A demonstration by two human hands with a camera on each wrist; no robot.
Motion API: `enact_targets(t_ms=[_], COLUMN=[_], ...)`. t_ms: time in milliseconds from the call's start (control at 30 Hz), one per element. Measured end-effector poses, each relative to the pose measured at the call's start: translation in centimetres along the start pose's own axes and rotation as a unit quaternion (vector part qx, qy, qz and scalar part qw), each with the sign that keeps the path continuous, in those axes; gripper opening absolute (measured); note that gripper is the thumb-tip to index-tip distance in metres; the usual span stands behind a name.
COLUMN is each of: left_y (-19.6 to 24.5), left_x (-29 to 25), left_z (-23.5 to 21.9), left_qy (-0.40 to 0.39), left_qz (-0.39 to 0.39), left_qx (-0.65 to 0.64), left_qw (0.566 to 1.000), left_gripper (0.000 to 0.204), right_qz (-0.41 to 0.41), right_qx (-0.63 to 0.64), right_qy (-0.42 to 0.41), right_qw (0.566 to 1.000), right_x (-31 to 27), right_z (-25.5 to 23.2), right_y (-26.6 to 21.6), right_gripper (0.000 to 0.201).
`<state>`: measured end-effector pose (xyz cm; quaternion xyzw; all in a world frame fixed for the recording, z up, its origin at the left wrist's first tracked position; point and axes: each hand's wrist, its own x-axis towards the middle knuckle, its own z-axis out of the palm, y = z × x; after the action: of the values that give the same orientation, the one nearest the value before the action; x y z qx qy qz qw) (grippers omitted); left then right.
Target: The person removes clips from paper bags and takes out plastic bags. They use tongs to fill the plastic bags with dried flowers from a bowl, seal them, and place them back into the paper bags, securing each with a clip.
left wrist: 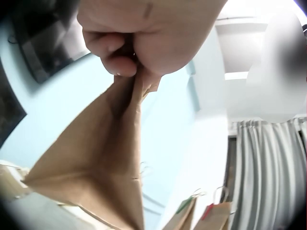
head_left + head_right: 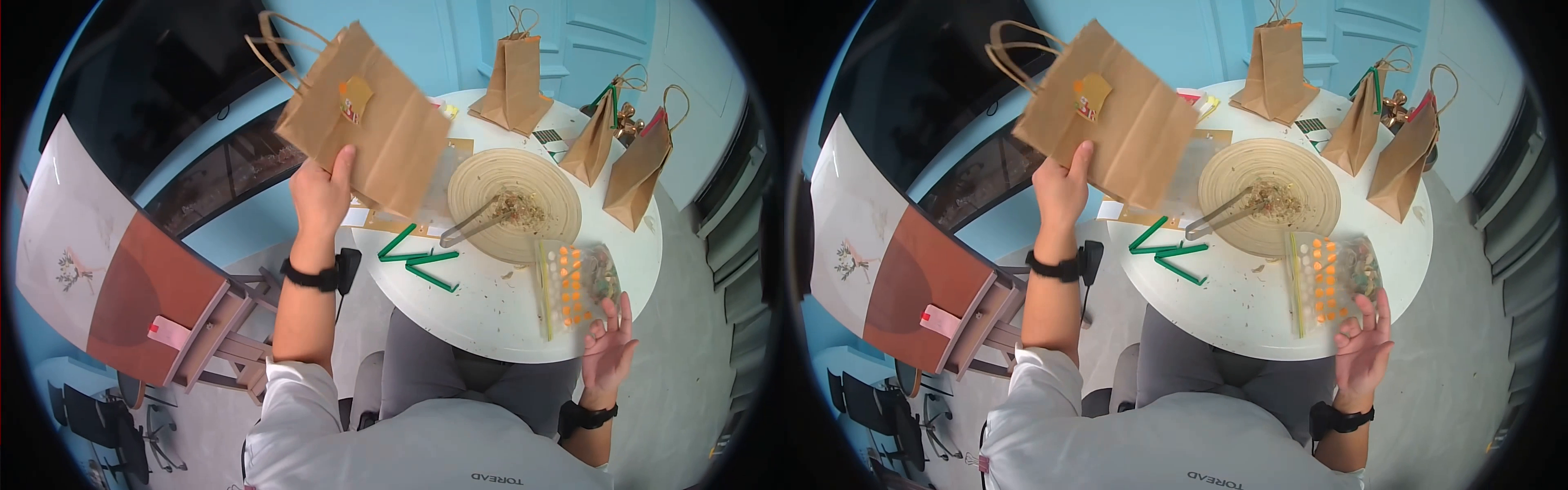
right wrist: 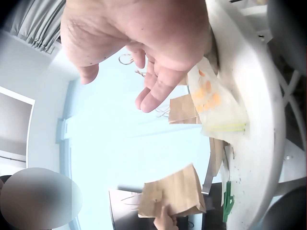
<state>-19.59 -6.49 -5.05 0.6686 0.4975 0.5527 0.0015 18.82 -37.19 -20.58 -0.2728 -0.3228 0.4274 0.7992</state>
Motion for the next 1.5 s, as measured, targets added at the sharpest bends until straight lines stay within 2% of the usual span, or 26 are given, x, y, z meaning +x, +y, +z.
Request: enact_targets(t_ms=[133, 200, 333, 500, 600, 667, 700, 733, 767, 800, 833, 867, 900, 933, 967, 1000, 1100, 1167, 1200, 1267, 1367, 1400, 1500], left_y=[-9.1, -11.2, -9.3, -7.4, -11.0, -10.3, -8.2, -5.7, -2.8, -0.2, 2.8, 5.8, 8.5, 10.2, 11.2, 11.6, 11.1, 11.8, 12.2, 13.2, 13.3, 13.1, 13.0], left_x=[0.6, 0.4, -0.3, -1.1, -2.4, -3.6, -4.9, -6.4, -8.3, -10.6, -12.8, -14.1, -15.1, -15.8, -17.1, -18.4, -21.5, -22.2, -22.4, -22.5, -23.6, -24.0, -24.2], left_z=[4.5, 6.1, 6.5, 5.4, 5.3, 4.1, 4.0, 3.5, 3.4, 3.2, 2.4, 1.8, 2.2, 3.2, 4.5, 6.1, 11.5, 12.9, 13.2, 13.0, 13.3, 13.4, 13.5], left_qy=[-0.051, -0.091, -0.086, -0.061, 0.006, 0.052, 0.066, 0.074, 0.049, -0.003, -0.141, -0.320, -0.433, -0.542, -0.581, -0.614, -0.632, -0.611, -0.596, -0.582, -0.559, -0.551, -0.527], left_qz=[-0.039, -0.081, -0.108, -0.142, -0.091, -0.089, -0.103, -0.123, -0.042, -0.008, 0.008, 0.013, 0.042, 0.044, 0.002, -0.038, -0.145, -0.255, -0.308, -0.304, -0.275, -0.261, -0.195], left_qx=[0.126, 0.179, 0.153, 0.102, 0.127, 0.086, -0.046, -0.178, -0.209, -0.219, -0.265, -0.241, -0.191, -0.206, -0.229, -0.250, -0.270, -0.350, -0.388, -0.396, -0.405, -0.407, -0.409], left_qw=[0.990, 0.976, 0.978, 0.983, 0.988, 0.991, 0.991, 0.973, 0.976, 0.976, 0.954, 0.916, 0.880, 0.814, 0.781, 0.747, 0.712, 0.663, 0.632, 0.642, 0.669, 0.681, 0.719], left_gripper=[0.036, 0.041, 0.050, 0.089, 0.102, 0.082, 0.065, 0.049, 0.024, 0.016, 0.010, 0.009, 0.014, 0.023, 0.029, 0.036, 0.047, 0.048, 0.048, 0.048, 0.047, 0.047, 0.039], right_qz=[-0.024, -0.027, -0.026, -0.029, -0.040, -0.046, -0.052, -0.064, -0.075, -0.086, -0.095, -0.128, -0.132, -0.134, -0.136, -0.116, -0.043, 0.022, 0.025, 0.031, 0.056, 0.035, 0.051], right_qx=[-0.010, -0.035, -0.058, -0.077, -0.089, -0.086, -0.089, -0.082, -0.102, -0.120, -0.137, -0.142, -0.174, -0.204, -0.232, -0.255, -0.317, -0.352, -0.393, -0.470, -0.531, -0.551, -0.568], right_qy=[0.037, 0.043, 0.058, 0.046, 0.055, 0.048, 0.054, 0.087, 0.093, 0.094, 0.092, 0.124, 0.163, 0.199, 0.230, 0.208, 0.128, 0.057, 0.032, -0.017, -0.044, -0.033, -0.042], right_qw=[0.999, 0.998, 0.996, 0.996, 0.994, 0.994, 0.993, 0.991, 0.988, 0.985, 0.982, 0.974, 0.962, 0.949, 0.935, 0.937, 0.939, 0.934, 0.919, 0.882, 0.845, 0.833, 0.820], right_x=[0.1, 0.1, 0.1, 0.4, 0.5, 0.6, 0.3, 0.3, 0.1, 0.1, 0.2, 0.7, 1.2, 1.8, 2.3, 2.8, 3.3, 3.3, 3.3, 3.4, 3.9, 4.1, 4.7], right_z=[-1.2, -1.6, -1.9, -2.0, -2.4, -2.7, -2.8, -2.1, -2.5, -3.1, -3.5, -3.3, -3.4, -3.5, -3.5, -3.3, -2.3, -0.9, -0.1, 1.5, 3.2, 3.9, 3.8], right_y=[0.2, 0.2, 0.7, 0.9, 0.9, 0.9, 0.6, 0.4, -0.2, -0.5, -0.9, -1.1, -1.4, -1.5, -1.6, -1.8, -1.8, -1.3, -0.9, 0.0, 0.2, 0.3, 0.5], right_gripper=[0.090, 0.088, 0.086, 0.084, 0.082, 0.081, 0.080, 0.071, 0.065, 0.060, 0.056, 0.043, 0.041, 0.039, 0.037, 0.035, 0.033, 0.034, 0.036, 0.040, 0.046, 0.038, 0.028])
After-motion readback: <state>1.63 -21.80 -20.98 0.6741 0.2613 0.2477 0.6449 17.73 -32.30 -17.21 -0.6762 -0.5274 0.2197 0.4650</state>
